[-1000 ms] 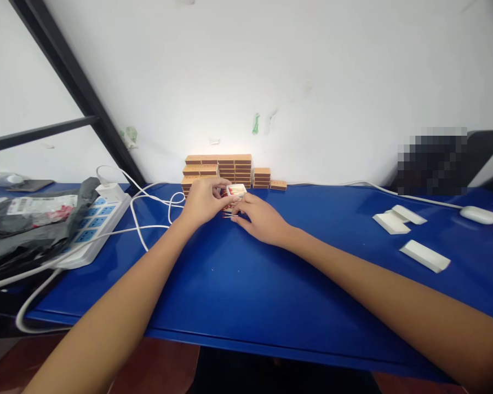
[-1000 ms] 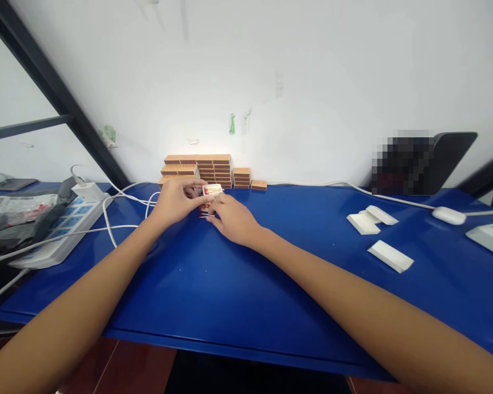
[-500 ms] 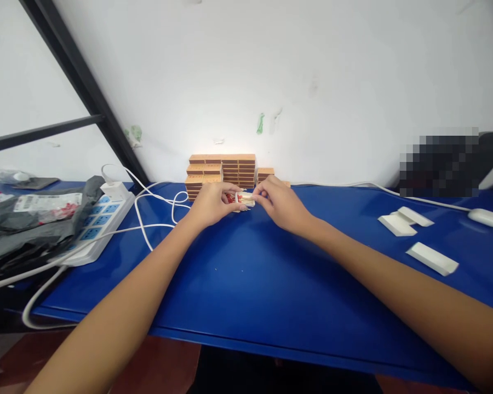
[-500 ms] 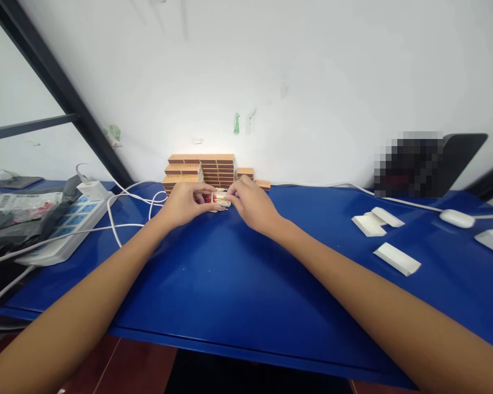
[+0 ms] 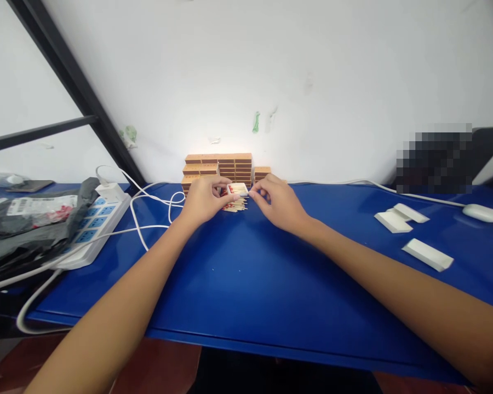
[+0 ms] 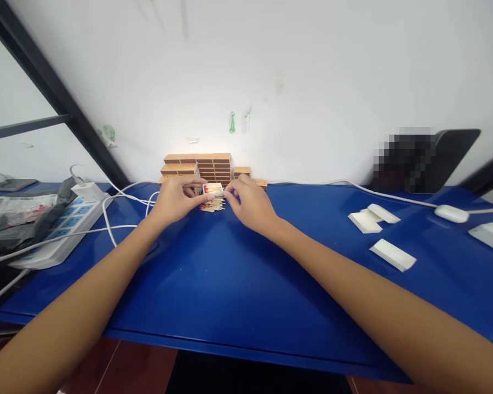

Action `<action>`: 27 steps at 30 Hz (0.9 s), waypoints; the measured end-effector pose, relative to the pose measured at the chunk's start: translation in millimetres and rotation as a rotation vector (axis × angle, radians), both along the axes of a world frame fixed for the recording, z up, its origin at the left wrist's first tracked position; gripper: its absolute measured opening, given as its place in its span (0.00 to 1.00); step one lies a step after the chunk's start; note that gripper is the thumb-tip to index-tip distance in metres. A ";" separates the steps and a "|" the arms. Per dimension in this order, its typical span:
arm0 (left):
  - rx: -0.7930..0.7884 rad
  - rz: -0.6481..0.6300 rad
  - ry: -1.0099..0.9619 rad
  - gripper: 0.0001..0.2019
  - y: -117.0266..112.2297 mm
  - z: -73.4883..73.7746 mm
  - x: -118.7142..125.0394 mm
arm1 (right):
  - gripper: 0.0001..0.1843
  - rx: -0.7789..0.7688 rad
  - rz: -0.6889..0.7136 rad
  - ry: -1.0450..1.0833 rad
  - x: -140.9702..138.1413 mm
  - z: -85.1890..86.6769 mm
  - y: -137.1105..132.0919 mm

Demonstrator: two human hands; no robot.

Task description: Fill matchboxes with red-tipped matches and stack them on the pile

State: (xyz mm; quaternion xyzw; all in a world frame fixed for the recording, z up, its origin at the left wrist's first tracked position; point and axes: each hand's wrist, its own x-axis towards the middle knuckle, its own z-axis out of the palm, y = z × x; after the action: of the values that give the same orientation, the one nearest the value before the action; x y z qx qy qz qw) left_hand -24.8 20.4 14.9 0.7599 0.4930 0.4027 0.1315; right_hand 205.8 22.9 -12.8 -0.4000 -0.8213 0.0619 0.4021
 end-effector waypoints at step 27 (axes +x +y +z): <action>0.017 0.035 0.017 0.16 -0.3 0.3 -0.3 | 0.08 -0.182 0.160 -0.297 -11.0 -8.5 -9.6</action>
State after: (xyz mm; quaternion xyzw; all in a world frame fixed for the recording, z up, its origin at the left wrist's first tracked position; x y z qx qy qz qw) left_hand -25.1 20.1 15.2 0.7556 0.5040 0.4026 0.1137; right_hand 194.8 13.3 -21.3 -0.3730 -0.8918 0.1081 0.2321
